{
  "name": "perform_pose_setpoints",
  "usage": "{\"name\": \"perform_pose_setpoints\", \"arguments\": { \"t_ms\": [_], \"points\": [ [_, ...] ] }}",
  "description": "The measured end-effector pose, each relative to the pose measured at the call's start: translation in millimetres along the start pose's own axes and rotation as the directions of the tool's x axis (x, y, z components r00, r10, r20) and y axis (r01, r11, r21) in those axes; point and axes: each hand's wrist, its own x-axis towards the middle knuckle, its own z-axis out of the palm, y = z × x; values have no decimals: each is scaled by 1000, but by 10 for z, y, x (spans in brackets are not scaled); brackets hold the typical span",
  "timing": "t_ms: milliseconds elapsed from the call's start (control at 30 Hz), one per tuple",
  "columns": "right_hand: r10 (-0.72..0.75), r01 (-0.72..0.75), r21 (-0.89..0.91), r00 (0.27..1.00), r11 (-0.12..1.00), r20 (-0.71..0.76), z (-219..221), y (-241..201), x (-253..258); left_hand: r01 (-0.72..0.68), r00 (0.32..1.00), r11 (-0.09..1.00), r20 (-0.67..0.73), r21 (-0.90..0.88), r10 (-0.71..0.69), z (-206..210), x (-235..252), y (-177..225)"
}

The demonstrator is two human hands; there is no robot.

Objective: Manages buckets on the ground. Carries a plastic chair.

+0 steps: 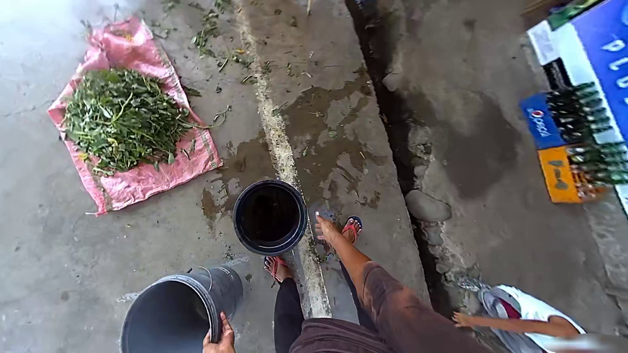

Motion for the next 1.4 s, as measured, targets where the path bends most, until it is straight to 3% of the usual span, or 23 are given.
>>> {"name": "perform_pose_setpoints", "arguments": {
  "t_ms": [67, 200, 300, 367, 400, 433, 500, 533, 567, 667, 767, 833, 933, 1033, 1067, 1133, 1233, 1300, 1400],
  "points": [
    [74, -69, 161, 997, 985, -22, 140, -1, 357, 6, 1000, 998, -14, -60, -7, 91, 173, -261],
    [157, -156, 252, 987, 955, 16, 351, 82, 975, 49, 999, 994, 1, -96, -49, 142, 294, -864],
    [189, -175, 383, 982, 907, 2, 494, 139, 1223, 88, 994, 990, 54, 110, -95, -14, 257, -1228],
    [182, -170, 395, 983, 903, 8, 474, 145, 1380, 92, 986, 917, 95, 389, -139, -153, 151, -1404],
    [172, -164, 362, 985, 918, 11, 443, 133, 1446, 46, 980, 815, 133, 577, -150, -224, 64, -1459],
    [152, -149, 316, 988, 937, 16, 418, 81, 1483, -39, 970, 640, 182, 767, -159, -293, -38, -1485],
    [102, -107, 184, 994, 977, 34, 393, -110, 1503, -272, 938, 179, 302, 945, -169, -398, -294, -1482],
    [77, -81, 100, 996, 992, 44, 386, -230, 1518, -389, 909, -35, 376, 921, -181, -440, -449, -1484],
    [55, -56, 21, 997, 998, 53, 381, -338, 1550, -489, 868, -174, 456, 855, -198, -492, -616, -1482],
    [-3, 19, -139, 993, 990, 115, 415, -736, 1626, -595, 798, -405, 573, 694, -189, -612, -1056, -1487],
    [-112, 144, -216, 981, 966, 156, 502, -964, 1759, -527, 840, -436, 526, 730, -136, -571, -1260, -1522],
    [-323, 363, -261, 929, 895, 182, 553, -1047, 1712, -523, 841, -433, 526, 734, -123, -477, -1283, -1537],
    [-638, 698, -270, 716, 663, 284, 548, -1241, 1259, -567, 806, -433, 580, 701, -119, -451, -1233, -1551],
    [-735, 853, -352, 514, 385, 442, 585, -1307, 399, -613, 739, -458, 672, 644, -44, -678, -1040, -1595],
    [-669, 852, -378, 520, 362, 531, 626, -1289, 139, -624, 714, -477, 700, 620, -24, -740, -976, -1608],
    [-380, 817, -459, 571, 350, 727, 662, -1166, -251, -636, 690, -500, 723, 588, -28, -745, -938, -1619],
    [-83, 775, -569, 609, 276, 789, 544, -778, -555, -618, 702, -550, 709, 562, -66, -658, -987, -1666],
    [-79, 728, -629, 669, 274, 739, 349, -680, -652, -602, 712, -593, 696, 535, -94, -603, -1006, -1692],
    [-153, 674, -619, 717, 404, 680, -4, -586, -789, -615, 712, -577, 693, 537, -114, -453, -1072, -1709]
  ]
}}
